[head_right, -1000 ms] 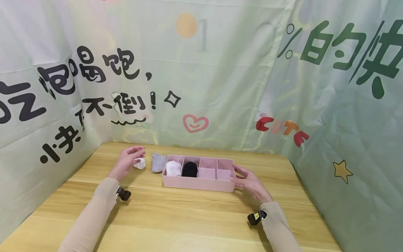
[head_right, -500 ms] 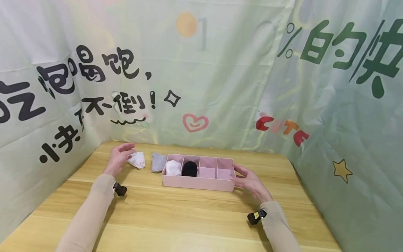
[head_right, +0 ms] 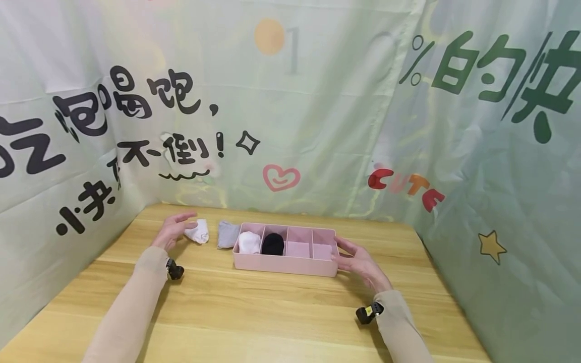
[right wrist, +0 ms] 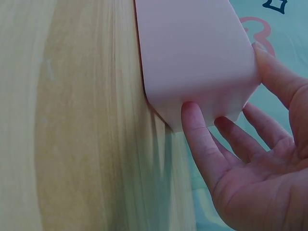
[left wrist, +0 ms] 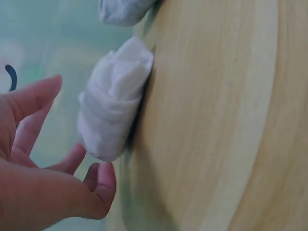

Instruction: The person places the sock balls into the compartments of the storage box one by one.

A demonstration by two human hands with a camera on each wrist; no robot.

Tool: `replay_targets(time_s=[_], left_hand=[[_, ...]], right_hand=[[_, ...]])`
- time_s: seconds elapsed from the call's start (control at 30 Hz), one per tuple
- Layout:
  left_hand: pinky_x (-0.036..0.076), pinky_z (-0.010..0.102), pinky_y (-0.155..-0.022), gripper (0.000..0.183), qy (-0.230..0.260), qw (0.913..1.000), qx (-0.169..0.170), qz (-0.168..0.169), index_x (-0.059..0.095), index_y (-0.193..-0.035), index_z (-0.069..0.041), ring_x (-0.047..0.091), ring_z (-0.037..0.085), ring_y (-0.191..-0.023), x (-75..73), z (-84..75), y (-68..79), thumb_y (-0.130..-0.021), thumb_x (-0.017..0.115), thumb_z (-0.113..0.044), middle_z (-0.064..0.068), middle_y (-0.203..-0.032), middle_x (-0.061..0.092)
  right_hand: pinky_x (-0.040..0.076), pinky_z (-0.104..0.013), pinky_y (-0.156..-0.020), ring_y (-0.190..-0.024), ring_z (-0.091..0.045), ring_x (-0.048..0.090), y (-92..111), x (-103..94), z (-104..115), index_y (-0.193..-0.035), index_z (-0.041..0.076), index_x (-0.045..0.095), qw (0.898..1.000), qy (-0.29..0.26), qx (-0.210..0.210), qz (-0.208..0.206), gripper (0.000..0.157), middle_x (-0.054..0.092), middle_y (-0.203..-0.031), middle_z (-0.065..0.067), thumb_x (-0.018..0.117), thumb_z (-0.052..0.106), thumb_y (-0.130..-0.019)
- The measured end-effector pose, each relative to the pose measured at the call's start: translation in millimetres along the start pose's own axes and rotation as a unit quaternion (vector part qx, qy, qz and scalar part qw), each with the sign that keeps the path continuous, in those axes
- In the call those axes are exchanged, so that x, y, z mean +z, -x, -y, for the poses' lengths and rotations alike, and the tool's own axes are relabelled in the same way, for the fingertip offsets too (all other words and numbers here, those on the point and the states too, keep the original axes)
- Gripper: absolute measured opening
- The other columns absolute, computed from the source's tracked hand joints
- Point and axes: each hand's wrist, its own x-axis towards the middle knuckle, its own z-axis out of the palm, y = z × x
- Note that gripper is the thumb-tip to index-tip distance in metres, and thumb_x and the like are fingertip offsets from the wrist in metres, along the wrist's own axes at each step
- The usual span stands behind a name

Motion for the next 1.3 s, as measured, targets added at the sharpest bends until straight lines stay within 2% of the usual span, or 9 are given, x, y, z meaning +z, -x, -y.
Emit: replay_targets(time_s=[0.2, 0.27, 0.43, 0.63, 0.77, 0.9, 1.17, 1.23, 1.3], left_hand=[[0.02, 0.052, -0.118, 0.053, -0.004, 0.9997, -0.009, 0.024, 0.049, -0.143, -0.009, 0.03, 0.036, -0.142, -1.3, 9.5, -6.8, -0.092, 0.063, -0.009, 0.017, -0.157, 0.032], [0.018, 0.055, -0.118, 0.052, -0.017, 0.9993, -0.012, 0.032, 0.05, -0.142, -0.012, 0.029, 0.035, -0.142, -1.5, 12.1, -9.6, -0.092, 0.064, -0.011, 0.016, -0.158, 0.032], [0.021, 0.059, -0.113, 0.055, -0.055, 0.9967, -0.032, 0.05, 0.051, -0.143, -0.02, 0.027, 0.036, -0.142, -0.7, 12.9, -13.8, -0.09, 0.067, -0.019, 0.013, -0.159, 0.03], [0.024, 0.057, -0.113, 0.056, -0.069, 0.9948, -0.041, 0.062, 0.05, -0.143, -0.016, 0.033, 0.035, -0.138, 0.4, 15.7, -13.6, -0.09, 0.067, -0.017, 0.015, -0.157, 0.034], [0.027, 0.053, -0.113, 0.054, -0.087, 0.9936, -0.017, 0.07, 0.048, -0.144, -0.008, 0.036, 0.036, -0.136, -1.2, 17.0, -11.4, -0.092, 0.065, -0.013, 0.019, -0.155, 0.035], [0.024, 0.052, -0.116, 0.052, -0.1, 0.9923, 0.003, 0.073, 0.049, -0.141, -0.002, 0.034, 0.037, -0.138, -1.8, 17.2, -10.7, -0.092, 0.064, -0.01, 0.022, -0.154, 0.036], [0.022, 0.054, -0.117, 0.051, -0.106, 0.9902, 0.013, 0.09, 0.053, -0.138, -0.001, 0.034, 0.038, -0.138, -1.9, 19.0, -10.3, -0.09, 0.067, -0.008, 0.022, -0.152, 0.037], [0.025, 0.053, -0.116, 0.051, -0.112, 0.9893, 0.02, 0.091, 0.053, -0.138, 0.0, 0.038, 0.037, -0.136, -1.3, 18.6, -8.9, -0.089, 0.067, -0.006, 0.024, -0.151, 0.039], [0.034, 0.049, -0.111, 0.05, -0.115, 0.9887, 0.029, 0.091, 0.052, -0.137, 0.003, 0.044, 0.036, -0.13, 0.1, 17.6, -7.4, -0.089, 0.066, -0.004, 0.026, -0.148, 0.041]], right_hand=[[0.055, -0.03, -0.09, -0.12, -0.022, 0.058, 0.0, 0.3, -0.2, -0.156, 0.004, 0.022, 1.0, -0.004, -0.002, 0.004, 0.074, 0.019, -0.161, -0.023, 0.064, 0.009, -0.095], [0.055, -0.03, -0.09, -0.119, -0.02, 0.058, -0.3, 0.0, -0.3, -0.156, 0.005, 0.022, 1.0, -0.003, 0.0, 0.002, 0.074, 0.019, -0.161, -0.023, 0.064, 0.01, -0.094], [0.055, -0.031, -0.09, -0.116, -0.016, 0.059, -0.9, -2.1, -2.2, -0.156, 0.006, 0.022, 1.0, -0.004, -0.001, 0.001, 0.076, 0.02, -0.161, -0.022, 0.066, 0.011, -0.094], [0.055, -0.032, -0.091, -0.119, -0.018, 0.058, -1.1, -1.9, -2.2, -0.156, 0.006, 0.023, 1.0, -0.007, -0.001, 0.002, 0.076, 0.02, -0.161, -0.021, 0.066, 0.011, -0.093], [0.054, -0.032, -0.092, -0.123, -0.022, 0.054, -1.9, -1.7, -2.4, -0.156, 0.007, 0.023, 1.0, -0.002, 0.002, -0.002, 0.075, 0.02, -0.161, -0.021, 0.066, 0.011, -0.094], [0.054, -0.032, -0.092, -0.125, -0.023, 0.053, -1.9, -2.0, -2.5, -0.156, 0.008, 0.024, 1.0, 0.0, 0.004, -0.005, 0.075, 0.02, -0.161, -0.02, 0.066, 0.011, -0.094], [0.054, -0.032, -0.092, -0.122, -0.02, 0.055, -2.7, -2.1, -2.5, -0.156, 0.008, 0.024, 1.0, 0.0, 0.005, -0.003, 0.077, 0.02, -0.161, -0.021, 0.068, 0.013, -0.092], [0.054, -0.032, -0.092, -0.121, -0.018, 0.055, -3.0, -2.2, -3.3, -0.156, 0.006, 0.022, 1.0, 0.005, 0.0, 0.003, 0.079, 0.018, -0.161, -0.023, 0.068, 0.015, -0.092], [0.054, -0.032, -0.092, -0.12, -0.017, 0.056, -4.5, -3.0, -5.7, -0.156, 0.006, 0.021, 1.0, 0.006, -0.001, 0.007, 0.081, 0.017, -0.161, -0.024, 0.069, 0.016, -0.092]])
